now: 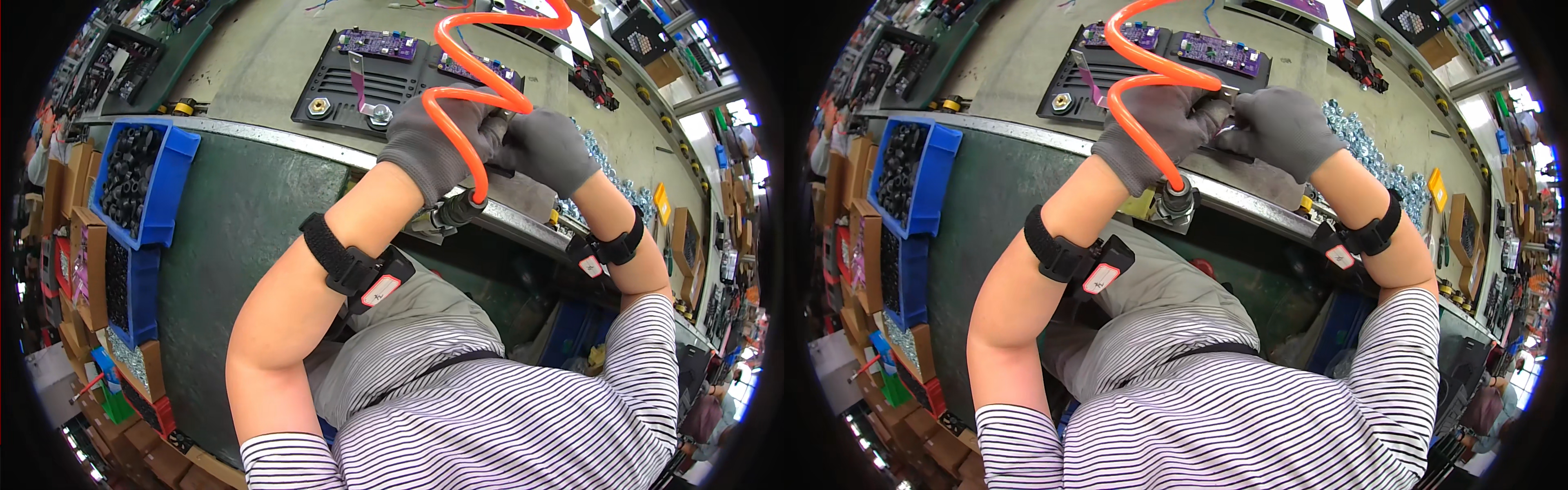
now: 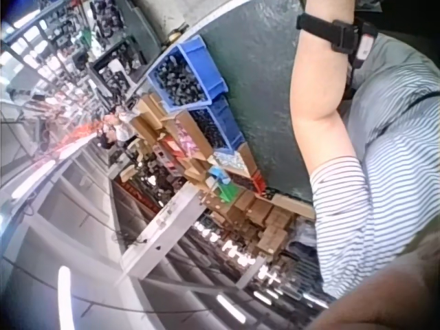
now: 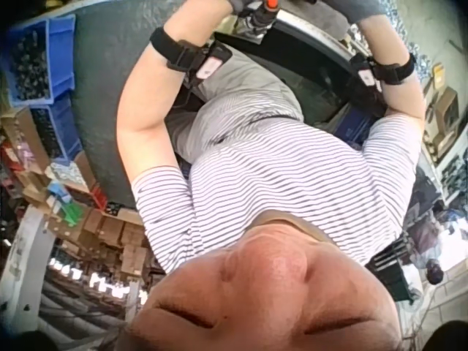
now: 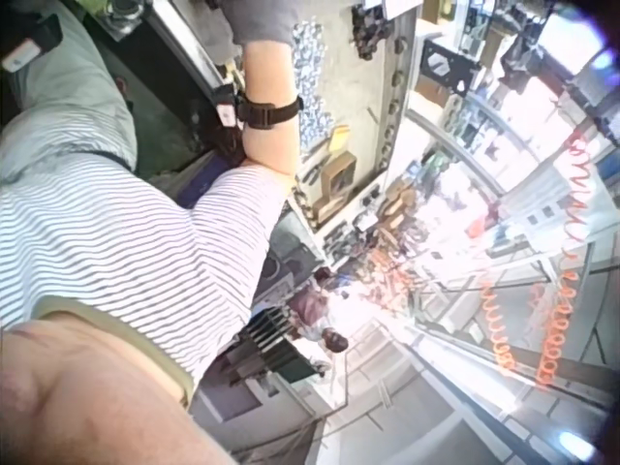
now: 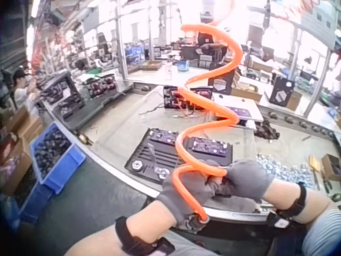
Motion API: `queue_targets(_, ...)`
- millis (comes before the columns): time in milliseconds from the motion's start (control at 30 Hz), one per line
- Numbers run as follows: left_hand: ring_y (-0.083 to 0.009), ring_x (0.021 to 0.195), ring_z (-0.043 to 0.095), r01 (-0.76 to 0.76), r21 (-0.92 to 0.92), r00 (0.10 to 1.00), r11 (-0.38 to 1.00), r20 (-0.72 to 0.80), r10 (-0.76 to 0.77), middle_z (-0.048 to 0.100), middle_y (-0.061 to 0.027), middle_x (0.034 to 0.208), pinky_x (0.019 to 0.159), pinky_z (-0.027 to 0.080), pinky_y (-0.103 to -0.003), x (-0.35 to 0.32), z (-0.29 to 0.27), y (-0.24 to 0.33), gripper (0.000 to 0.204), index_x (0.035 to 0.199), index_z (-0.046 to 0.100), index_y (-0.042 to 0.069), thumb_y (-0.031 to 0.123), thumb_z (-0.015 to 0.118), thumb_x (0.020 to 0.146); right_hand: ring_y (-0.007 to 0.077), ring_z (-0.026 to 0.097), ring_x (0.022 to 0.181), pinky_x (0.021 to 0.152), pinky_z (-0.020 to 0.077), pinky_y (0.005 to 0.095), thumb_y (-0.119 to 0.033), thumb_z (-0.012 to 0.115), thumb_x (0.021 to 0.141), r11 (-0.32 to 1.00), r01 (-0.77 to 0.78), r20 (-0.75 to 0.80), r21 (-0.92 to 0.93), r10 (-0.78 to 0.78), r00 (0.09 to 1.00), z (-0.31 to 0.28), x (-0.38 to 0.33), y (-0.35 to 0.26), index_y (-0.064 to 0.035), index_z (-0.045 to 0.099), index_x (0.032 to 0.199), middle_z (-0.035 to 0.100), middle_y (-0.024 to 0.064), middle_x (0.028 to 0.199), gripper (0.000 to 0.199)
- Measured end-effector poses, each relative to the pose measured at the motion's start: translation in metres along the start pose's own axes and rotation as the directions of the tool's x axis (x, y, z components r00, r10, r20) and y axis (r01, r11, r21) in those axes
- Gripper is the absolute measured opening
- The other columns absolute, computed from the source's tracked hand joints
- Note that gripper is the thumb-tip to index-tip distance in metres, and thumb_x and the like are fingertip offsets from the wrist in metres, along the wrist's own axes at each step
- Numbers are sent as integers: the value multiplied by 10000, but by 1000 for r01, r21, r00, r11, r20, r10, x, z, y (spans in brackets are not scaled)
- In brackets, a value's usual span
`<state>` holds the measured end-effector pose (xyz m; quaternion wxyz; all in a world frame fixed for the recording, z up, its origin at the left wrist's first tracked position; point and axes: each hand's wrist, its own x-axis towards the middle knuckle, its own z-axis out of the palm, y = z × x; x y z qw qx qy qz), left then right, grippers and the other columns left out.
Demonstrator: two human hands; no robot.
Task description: Assembling components of a power supply or inverter unit using an air-powered screwdriver.
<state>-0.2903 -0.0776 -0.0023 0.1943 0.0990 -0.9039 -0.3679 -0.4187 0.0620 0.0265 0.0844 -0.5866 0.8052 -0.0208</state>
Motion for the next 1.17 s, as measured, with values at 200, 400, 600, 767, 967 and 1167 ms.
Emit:
queue_targets(200,-295,779,663,-9,75,1000,997,6,9,688,-132,835,695,513,-377,-1,-3,2,287,1024,685,81,333,611,909,291,647,804,717,511,399,-238,681,779,986,57,66,153,-68,995,-10,0,-2,-88,704,911,678,109,836,201)
queue_targets(400,-315,832,658,96,155,990,983,83,-110,691,-118,885,739,518,-403,-7,-17,12,285,1072,669,111,314,621,878,307,642,816,725,509,407,-249,680,767,999,-36,-63,15,37,997,-3,-2,-7,-97,710,897,671,108,840,202)
queue_targets(600,-300,920,642,213,251,933,944,235,-273,665,-127,1010,809,511,-388,-34,-59,-7,352,1140,641,123,308,651,840,334,631,773,689,496,430,-340,668,825,999,-35,-20,17,35,999,6,-7,5,-96,710,871,656,130,780,252)
queue_targets(767,-302,1070,585,258,339,938,905,138,-319,614,-126,1158,919,469,-393,-83,-94,-40,371,1171,627,136,297,656,838,342,648,739,674,502,405,-417,626,884,935,-235,-163,265,284,945,19,-44,39,-66,697,892,670,160,768,359)
queue_targets(967,-310,1191,515,99,543,982,834,84,-171,556,-133,1273,989,401,-438,-113,-83,-65,462,1248,569,139,300,649,823,164,628,632,590,505,315,-237,631,892,612,-523,244,594,483,841,52,-79,69,-3,633,1099,654,88,770,313)
queue_targets(1167,-303,1287,462,30,662,968,749,168,-187,494,-158,1379,1071,328,-460,-105,-68,-71,610,1332,509,126,419,640,813,161,636,705,654,525,315,-198,610,914,529,-487,246,695,461,853,73,-63,68,-3,625,1125,659,100,845,288)
